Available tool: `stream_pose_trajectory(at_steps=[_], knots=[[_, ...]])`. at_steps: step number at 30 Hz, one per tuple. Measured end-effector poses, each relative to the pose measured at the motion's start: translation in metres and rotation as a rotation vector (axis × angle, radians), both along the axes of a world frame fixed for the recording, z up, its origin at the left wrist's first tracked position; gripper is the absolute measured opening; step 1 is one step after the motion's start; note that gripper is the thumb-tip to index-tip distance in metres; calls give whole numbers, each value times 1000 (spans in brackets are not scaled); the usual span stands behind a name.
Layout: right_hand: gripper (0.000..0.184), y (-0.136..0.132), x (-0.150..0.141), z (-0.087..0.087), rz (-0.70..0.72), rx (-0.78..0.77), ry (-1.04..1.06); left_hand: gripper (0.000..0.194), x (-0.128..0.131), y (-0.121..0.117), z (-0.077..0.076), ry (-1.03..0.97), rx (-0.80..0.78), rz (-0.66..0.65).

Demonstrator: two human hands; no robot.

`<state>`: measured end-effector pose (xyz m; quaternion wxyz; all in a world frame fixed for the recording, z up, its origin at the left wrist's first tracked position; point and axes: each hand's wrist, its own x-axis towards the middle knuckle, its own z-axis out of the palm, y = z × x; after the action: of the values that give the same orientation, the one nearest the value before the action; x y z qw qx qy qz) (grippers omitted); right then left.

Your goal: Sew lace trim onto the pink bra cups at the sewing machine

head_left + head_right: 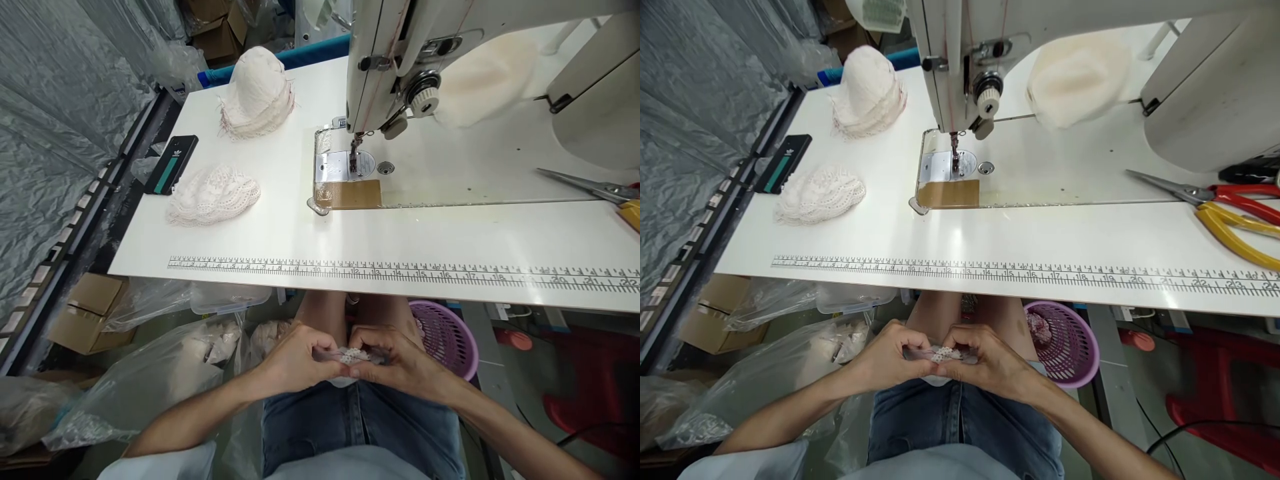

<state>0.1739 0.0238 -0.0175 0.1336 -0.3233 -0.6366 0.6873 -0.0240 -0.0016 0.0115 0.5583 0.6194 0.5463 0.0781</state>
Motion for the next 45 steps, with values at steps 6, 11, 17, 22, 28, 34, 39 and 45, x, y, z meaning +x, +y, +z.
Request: stream_pose_trajectory(at_steps=[6, 11, 17, 22, 28, 34, 39, 45], knots=[[33, -1, 0, -1, -24, -22, 29, 27, 2, 1, 3, -19, -54, 46], [29, 1, 2, -7, -21, -86, 85, 36, -1, 4, 0, -104, -140, 36], [28, 2, 4, -11, -42, -236, 114, 30, -8, 6, -2, -133, -162, -32], [27, 2, 6, -12, -68, -266, 92, 26, -8, 5, -4, -140, -183, -20], [30, 2, 4, -11, -65, -272, 64, 18, -9, 5, -5, -165, -223, 5], [29, 2, 2, -11, -33, -252, 52, 17, -10, 5, -2, -163, -261, 34], [29, 2, 0, -4, -20, -220, 50, 15, -13, 5, 3, -232, -267, 15], [29, 0, -4, 10, 9, -96, 51, 31, -11, 4, 12, -170, -224, -17]])
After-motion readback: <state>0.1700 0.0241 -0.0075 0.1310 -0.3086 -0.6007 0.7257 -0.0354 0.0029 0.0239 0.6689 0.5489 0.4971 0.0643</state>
